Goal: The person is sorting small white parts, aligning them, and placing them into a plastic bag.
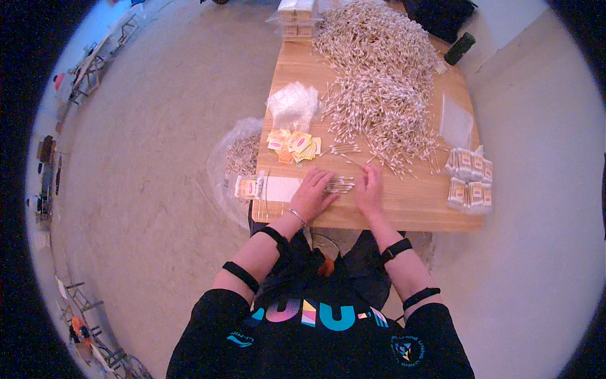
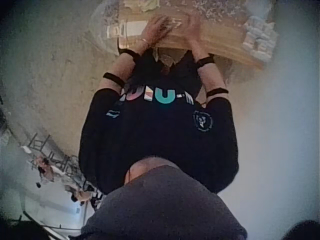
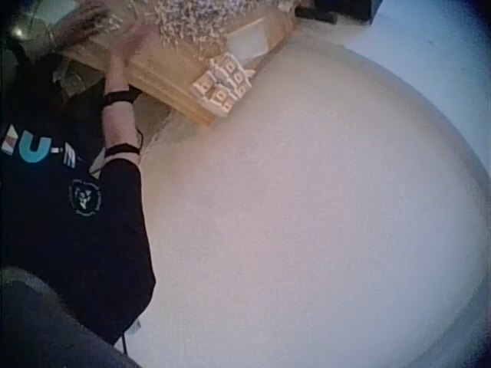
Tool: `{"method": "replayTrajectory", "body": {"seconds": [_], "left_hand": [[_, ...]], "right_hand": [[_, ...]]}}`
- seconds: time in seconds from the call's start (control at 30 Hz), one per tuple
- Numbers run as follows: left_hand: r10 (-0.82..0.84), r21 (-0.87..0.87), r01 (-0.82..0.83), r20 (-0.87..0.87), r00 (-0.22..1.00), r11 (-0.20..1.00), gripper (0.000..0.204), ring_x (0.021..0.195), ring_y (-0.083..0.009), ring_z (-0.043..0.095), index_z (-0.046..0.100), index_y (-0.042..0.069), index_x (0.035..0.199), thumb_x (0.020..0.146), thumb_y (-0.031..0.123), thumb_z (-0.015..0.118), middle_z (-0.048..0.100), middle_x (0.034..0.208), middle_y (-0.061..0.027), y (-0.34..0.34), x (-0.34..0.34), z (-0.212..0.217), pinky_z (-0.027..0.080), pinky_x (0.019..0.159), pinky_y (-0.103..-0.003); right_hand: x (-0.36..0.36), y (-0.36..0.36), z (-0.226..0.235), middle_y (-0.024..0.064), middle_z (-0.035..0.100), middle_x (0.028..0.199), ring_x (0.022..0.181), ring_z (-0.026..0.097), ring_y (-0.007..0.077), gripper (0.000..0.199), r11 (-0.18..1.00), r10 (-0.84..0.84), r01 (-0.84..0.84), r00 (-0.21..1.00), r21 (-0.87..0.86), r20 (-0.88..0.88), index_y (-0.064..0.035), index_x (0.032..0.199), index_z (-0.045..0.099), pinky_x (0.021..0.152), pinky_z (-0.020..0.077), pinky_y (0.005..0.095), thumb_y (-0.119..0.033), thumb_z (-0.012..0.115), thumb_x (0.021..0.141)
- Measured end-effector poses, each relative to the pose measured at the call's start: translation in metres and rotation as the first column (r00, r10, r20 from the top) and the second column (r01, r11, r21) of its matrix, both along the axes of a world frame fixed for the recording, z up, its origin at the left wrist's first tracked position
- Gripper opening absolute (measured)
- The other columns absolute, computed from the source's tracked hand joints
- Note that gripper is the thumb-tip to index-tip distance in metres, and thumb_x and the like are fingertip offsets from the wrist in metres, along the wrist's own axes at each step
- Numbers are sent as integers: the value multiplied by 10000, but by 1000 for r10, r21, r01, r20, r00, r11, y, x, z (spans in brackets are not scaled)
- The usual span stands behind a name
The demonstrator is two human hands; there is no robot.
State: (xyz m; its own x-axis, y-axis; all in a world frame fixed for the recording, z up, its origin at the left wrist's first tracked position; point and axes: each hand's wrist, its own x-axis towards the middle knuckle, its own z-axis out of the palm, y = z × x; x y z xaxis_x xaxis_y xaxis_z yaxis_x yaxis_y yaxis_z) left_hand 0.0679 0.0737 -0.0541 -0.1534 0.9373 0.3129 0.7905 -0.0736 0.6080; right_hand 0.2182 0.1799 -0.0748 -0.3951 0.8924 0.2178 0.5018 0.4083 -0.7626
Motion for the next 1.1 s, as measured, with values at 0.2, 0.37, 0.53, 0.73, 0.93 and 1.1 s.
{"method": "replayTrajectory", "body": {"seconds": [0.2, 0.37, 0.53, 0.73, 0.93, 1.1], "left_hand": [[-50, -22, 51, 46, 998, 998, 481, 1140, -315, 452, 493, 34, 1166, 753, 209, 664, 527, 1162, -148, -1, -6, -6, 331, 1020, -397], [60, -49, -53, 168, 984, 997, 382, 1092, -341, 493, 489, 36, 1177, 817, 129, 573, 542, 1129, -180, 0, -5, -8, 371, 978, -407], [255, -44, -264, 450, 856, 964, 301, 1052, -332, 533, 494, 15, 1173, 884, 86, 445, 570, 1096, -194, 0, -10, -11, 409, 923, -383], [315, -77, -355, 659, 683, 932, 292, 1030, -241, 573, 523, -4, 1142, 936, 132, 368, 607, 1084, -157, 4, -11, -4, 423, 911, -331], [293, -104, -334, 755, 587, 937, 308, 1060, -214, 552, 513, -22, 1155, 945, 151, 368, 593, 1118, -142, 7, -15, -11, 406, 933, -315], [257, -81, -309, 768, 587, 948, 347, 1152, -231, 483, 472, -27, 1214, 949, 170, 365, 534, 1209, -151, -5, -14, -15, 348, 999, -329]], "right_hand": [[-35, -36, -4, 212, 330, 1372, 1294, 278, 366, 430, 962, 158, -211, 948, -171, -275, 29, 1219, 408, 1078, 214, 409, -101, 477, 815], [-32, -36, 5, 223, 255, 1415, 1333, 192, 371, 577, 957, 281, -287, 954, 50, 102, 34, 1325, 308, 1100, 145, 432, -198, 497, 831], [-29, -57, 29, 236, 169, 1444, 1363, 98, 354, 760, 841, 361, -540, 576, 10, 734, 56, 1372, 205, 1110, 94, 434, -395, 502, 839], [-21, -77, 46, 244, 151, 1447, 1360, 96, 369, 814, 851, 367, -525, 567, -19, 738, 30, 1379, 216, 1101, 81, 474, -509, 478, 827], [-29, -65, 21, 244, 161, 1441, 1355, 108, 377, 810, 860, 247, -487, 660, 154, 710, 27, 1377, 212, 1094, 99, 487, -483, 511, 824], [-32, -59, 16, 241, 177, 1433, 1347, 128, 381, 828, 942, 220, -325, 791, 87, 571, 39, 1380, 167, 1092, 131, 474, -384, 588, 806]]}}
